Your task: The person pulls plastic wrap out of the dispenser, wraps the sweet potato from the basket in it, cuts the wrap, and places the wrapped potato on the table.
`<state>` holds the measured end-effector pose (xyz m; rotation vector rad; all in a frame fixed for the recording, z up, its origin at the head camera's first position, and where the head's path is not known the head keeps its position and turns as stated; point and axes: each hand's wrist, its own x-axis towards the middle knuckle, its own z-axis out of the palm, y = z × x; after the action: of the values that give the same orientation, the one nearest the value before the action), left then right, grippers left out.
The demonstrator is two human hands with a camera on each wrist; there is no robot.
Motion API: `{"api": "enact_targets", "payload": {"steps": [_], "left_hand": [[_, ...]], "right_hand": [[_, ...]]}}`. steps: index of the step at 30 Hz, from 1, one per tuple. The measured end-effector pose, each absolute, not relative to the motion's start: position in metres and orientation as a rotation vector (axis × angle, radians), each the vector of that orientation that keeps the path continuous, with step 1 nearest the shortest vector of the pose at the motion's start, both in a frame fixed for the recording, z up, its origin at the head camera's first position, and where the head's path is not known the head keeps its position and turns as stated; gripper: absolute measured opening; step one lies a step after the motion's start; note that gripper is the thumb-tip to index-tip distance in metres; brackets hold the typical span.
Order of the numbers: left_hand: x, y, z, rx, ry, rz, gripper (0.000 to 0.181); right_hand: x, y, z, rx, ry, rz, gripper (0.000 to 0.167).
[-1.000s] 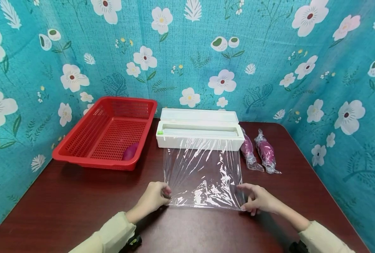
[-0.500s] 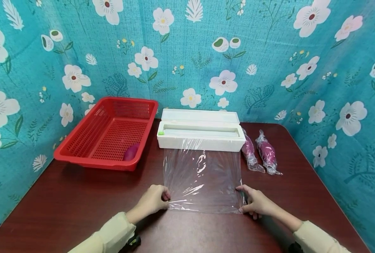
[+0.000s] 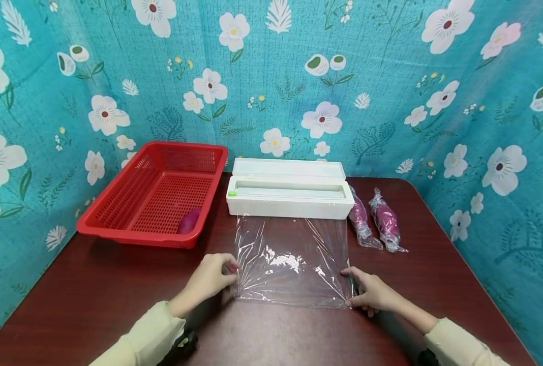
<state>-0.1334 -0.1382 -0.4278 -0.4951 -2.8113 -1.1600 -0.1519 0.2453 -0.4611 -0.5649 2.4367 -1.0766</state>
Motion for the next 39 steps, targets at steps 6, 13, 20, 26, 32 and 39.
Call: {"api": "enact_targets", "payload": {"steps": [6, 13, 20, 26, 32, 39], "left_hand": [[-0.136, -0.145, -0.397, -0.475, -2.712, -1.189, 0.014], [-0.149, -0.168, -0.368, -0.354, -2.644, -1.127, 0.014], [-0.168, -0.194, -0.362, -0.307, -2.548, -0.983, 0.02], [-0.186, -0.217, -0.367, -0.245, -2.614, -1.029, 0.028], [-0.204, -0.236, -0.37, -0.191, -2.734, -1.029, 0.034], [-0.22, -0.25, -0.38, -0.141, -2.892, -1.042, 0.042]], "right_hand": [[-0.152, 0.245, -0.461, -0.564, 2.438, -1.08, 0.062], [-0.151, 0.246, -0.46, -0.554, 2.415, -1.094, 0.062], [-0.152, 0.246, -0.459, -0.551, 2.417, -1.081, 0.062], [-0.152, 0.246, -0.461, -0.551, 2.424, -1.083, 0.062], [-0.151, 0.248, -0.462, -0.551, 2.432, -1.068, 0.061], [-0.152, 0.249, -0.463, -0.54, 2.418, -1.07, 0.062]]}}
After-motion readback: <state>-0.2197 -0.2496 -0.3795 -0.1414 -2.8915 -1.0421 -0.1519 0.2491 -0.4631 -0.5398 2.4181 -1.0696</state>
